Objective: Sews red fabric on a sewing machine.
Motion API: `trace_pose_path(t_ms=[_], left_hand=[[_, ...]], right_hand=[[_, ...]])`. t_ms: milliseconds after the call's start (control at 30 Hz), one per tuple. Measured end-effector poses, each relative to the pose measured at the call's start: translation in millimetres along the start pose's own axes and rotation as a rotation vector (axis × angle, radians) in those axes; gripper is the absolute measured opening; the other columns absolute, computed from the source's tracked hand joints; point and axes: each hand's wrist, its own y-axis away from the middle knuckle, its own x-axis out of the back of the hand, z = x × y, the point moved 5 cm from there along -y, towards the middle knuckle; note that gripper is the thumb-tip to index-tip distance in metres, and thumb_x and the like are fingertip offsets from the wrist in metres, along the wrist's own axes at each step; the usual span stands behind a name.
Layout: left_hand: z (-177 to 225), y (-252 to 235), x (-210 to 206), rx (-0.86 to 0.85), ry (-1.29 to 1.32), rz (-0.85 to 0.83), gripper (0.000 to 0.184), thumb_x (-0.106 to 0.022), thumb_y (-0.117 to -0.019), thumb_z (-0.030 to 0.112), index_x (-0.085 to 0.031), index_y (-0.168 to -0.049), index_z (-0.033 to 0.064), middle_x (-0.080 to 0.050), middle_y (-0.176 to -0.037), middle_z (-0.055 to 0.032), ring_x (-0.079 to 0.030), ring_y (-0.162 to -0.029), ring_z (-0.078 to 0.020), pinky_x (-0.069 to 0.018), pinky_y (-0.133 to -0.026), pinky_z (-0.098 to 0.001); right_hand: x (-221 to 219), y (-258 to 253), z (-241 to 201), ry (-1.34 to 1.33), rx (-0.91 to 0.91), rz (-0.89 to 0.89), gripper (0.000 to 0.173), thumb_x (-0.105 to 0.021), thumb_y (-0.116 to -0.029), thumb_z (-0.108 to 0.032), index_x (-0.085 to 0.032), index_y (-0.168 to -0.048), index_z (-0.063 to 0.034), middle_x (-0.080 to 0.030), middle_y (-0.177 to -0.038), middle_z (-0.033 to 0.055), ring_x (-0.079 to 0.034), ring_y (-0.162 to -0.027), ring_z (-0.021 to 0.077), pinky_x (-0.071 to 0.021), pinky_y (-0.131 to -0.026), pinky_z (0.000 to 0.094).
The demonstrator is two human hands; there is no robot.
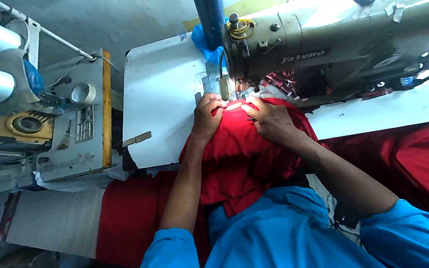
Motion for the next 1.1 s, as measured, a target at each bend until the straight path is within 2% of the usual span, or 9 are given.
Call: trace_pose_path(t_ms=[100, 233, 367, 500, 600, 833, 1100], left_hand=[[1, 2, -7, -0.082, 0.017, -0.03, 0.022, -0.063, -0.0942, 0.002, -0.08, -0.103, 0.0127, -0.067, -0.122, -0.007, -0.064, -0.111, -0.0136, -0.0548, -0.098, -0.0298], [2, 2, -13, -0.143, -0.092, -0.104, 0.034, -0.061, -0.0969, 0.007, -0.079, -0.117, 0.0278, -0.065, -0.127, -0.0056, -0.06, -0.108, -0.0164, -0.0514, -0.095, -0.0344], [0, 3, -17, -0.169, -0.183, -0.151, 0.042, -0.058, -0.098, 0.009, -0.075, -0.124, 0.038, -0.064, -0.131, -0.0045, -0.059, -0.116, -0.0206, -0.0491, -0.1, -0.0403], [-1, 2, -18, -0.179, -0.221, -0.186, 0.043, -0.056, -0.0994, 0.011, -0.074, -0.126, 0.0387, -0.063, -0.132, -0.0044, -0.058, -0.117, -0.0219, -0.0484, -0.101, -0.0414], [0, 0, -19, -0.199, -0.231, -0.193, 0.038, -0.056, -0.1005, 0.013, -0.074, -0.125, 0.0355, -0.064, -0.13, -0.0059, -0.059, -0.116, -0.023, -0.0485, -0.1, -0.0427], [-7, -6, -16, -0.22, -0.21, -0.239, 0.037, -0.056, -0.1002, 0.013, -0.076, -0.124, 0.0336, -0.065, -0.126, -0.0044, -0.058, -0.114, -0.0212, -0.0484, -0.1, -0.0391], [-15, -16, -13, -0.231, -0.171, -0.269, 0.046, -0.052, -0.0984, 0.009, -0.074, -0.127, 0.0362, -0.063, -0.135, -0.0009, -0.057, -0.119, -0.0196, -0.0477, -0.101, -0.0377]], right_hand=[[0, 0, -1, 0.006, 0.005, 0.006, 0.045, -0.06, -0.0919, -0.01, -0.067, -0.135, -0.0171, -0.056, -0.146, 0.0104, -0.069, -0.085, 0.03, -0.0552, -0.059, 0.0484], [1, 1, -1, 0.019, -0.002, 0.005, 0.045, -0.059, -0.0931, -0.011, -0.066, -0.137, -0.019, -0.056, -0.147, 0.0085, -0.069, -0.085, 0.0295, -0.0547, -0.059, 0.0483], [0, 3, -2, 0.034, -0.002, 0.024, 0.046, -0.059, -0.0928, -0.012, -0.066, -0.138, -0.0203, -0.056, -0.146, 0.0074, -0.068, -0.083, 0.0278, -0.0536, -0.057, 0.0464], [-1, 2, -2, 0.035, -0.001, 0.016, 0.047, -0.057, -0.0929, -0.011, -0.065, -0.139, -0.0204, -0.056, -0.147, 0.0075, -0.068, -0.086, 0.0279, -0.0543, -0.059, 0.046], [-2, 2, -2, 0.029, -0.006, 0.018, 0.048, -0.058, -0.0929, -0.012, -0.065, -0.139, -0.021, -0.056, -0.146, 0.0072, -0.068, -0.086, 0.0277, -0.0539, -0.059, 0.046], [2, 2, -10, 0.022, -0.109, 0.025, 0.047, -0.063, -0.0902, -0.01, -0.067, -0.136, -0.0205, -0.054, -0.147, 0.0079, -0.067, -0.082, 0.0282, -0.053, -0.057, 0.0479], [3, -10, -14, 0.008, -0.251, 0.005, 0.048, -0.063, -0.09, -0.012, -0.068, -0.136, -0.0237, -0.056, -0.143, 0.0081, -0.068, -0.077, 0.0266, -0.0549, -0.058, 0.0484]])
